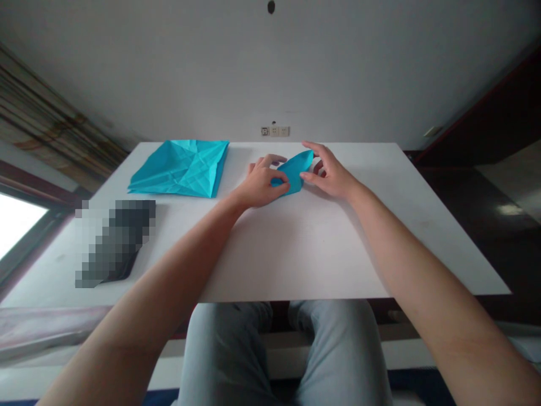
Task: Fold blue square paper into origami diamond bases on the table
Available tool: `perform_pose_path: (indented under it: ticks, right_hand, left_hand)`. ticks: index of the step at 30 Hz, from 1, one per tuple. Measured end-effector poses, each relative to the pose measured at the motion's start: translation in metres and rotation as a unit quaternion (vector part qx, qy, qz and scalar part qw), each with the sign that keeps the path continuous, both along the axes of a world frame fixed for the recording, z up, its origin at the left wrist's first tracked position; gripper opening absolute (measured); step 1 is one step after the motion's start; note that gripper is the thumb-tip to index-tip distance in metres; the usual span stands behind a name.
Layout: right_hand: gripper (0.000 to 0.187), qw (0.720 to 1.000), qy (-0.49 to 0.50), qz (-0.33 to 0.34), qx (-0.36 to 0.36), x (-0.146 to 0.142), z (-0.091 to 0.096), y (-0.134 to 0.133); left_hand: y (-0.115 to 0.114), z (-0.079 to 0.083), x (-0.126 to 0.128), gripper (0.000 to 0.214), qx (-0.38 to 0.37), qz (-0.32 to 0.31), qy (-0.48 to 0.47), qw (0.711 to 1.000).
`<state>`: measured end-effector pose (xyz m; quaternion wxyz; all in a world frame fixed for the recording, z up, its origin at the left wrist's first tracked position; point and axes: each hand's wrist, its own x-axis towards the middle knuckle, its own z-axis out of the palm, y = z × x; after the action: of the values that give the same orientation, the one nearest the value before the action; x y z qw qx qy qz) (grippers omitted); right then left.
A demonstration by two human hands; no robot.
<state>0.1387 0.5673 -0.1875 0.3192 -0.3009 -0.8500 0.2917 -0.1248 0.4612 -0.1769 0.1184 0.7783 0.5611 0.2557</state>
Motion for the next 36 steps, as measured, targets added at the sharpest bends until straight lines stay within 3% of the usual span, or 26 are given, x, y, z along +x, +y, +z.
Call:
perform_pose_path:
  ticks: [3,6,10,14,17,24,28,30,34,36]
  right_hand:
    - [0.068,1.000,-0.015,-0.001,0.009,0.001,-0.004,0.005]
    - [0.052,1.000,-0.024,-0.014,0.013,0.001,-0.008,0.008]
    - [0.059,0.999,-0.011,-0.037,0.018,0.001,-0.013,0.011]
    - [0.072,0.999,0.012,-0.052,0.007,0.001,-0.019,0.012]
    - [0.076,0.998,0.021,-0.055,-0.001,-0.001,-0.023,0.012]
    - [0.073,0.992,0.058,-0.068,-0.091,-0.006,-0.029,0.014]
    - [0.076,0.986,0.085,-0.035,-0.140,-0.005,-0.026,0.015]
    - [0.069,0.983,0.090,-0.017,-0.158,-0.003,-0.022,0.015]
    - [0.042,0.989,0.045,-0.029,-0.138,0.002,-0.015,0.014]
    - [0.043,0.994,0.011,-0.037,-0.106,0.003,-0.013,0.012]
  left_hand:
    - [0.001,-0.001,-0.002,0.029,-0.017,-0.031,-0.009,0.999]
    - [0.003,-0.004,-0.001,0.033,-0.010,-0.011,-0.015,1.000]
    - [0.003,-0.005,0.000,0.028,0.018,0.014,-0.005,1.000]
    - [0.002,-0.006,0.001,0.061,0.044,0.016,-0.012,0.999]
    - [0.003,-0.009,0.002,0.070,0.049,-0.005,-0.027,0.998]
    - [0.002,-0.011,0.002,0.057,0.041,-0.056,-0.038,0.997]
    - [0.001,-0.008,0.002,0.049,0.031,-0.076,-0.033,0.996]
    - [0.002,-0.008,0.000,0.046,0.022,-0.080,-0.026,0.996]
    - [0.008,-0.010,-0.007,0.042,0.016,-0.060,-0.007,0.998]
    - [0.010,-0.010,-0.009,0.039,0.018,-0.050,-0.005,0.999]
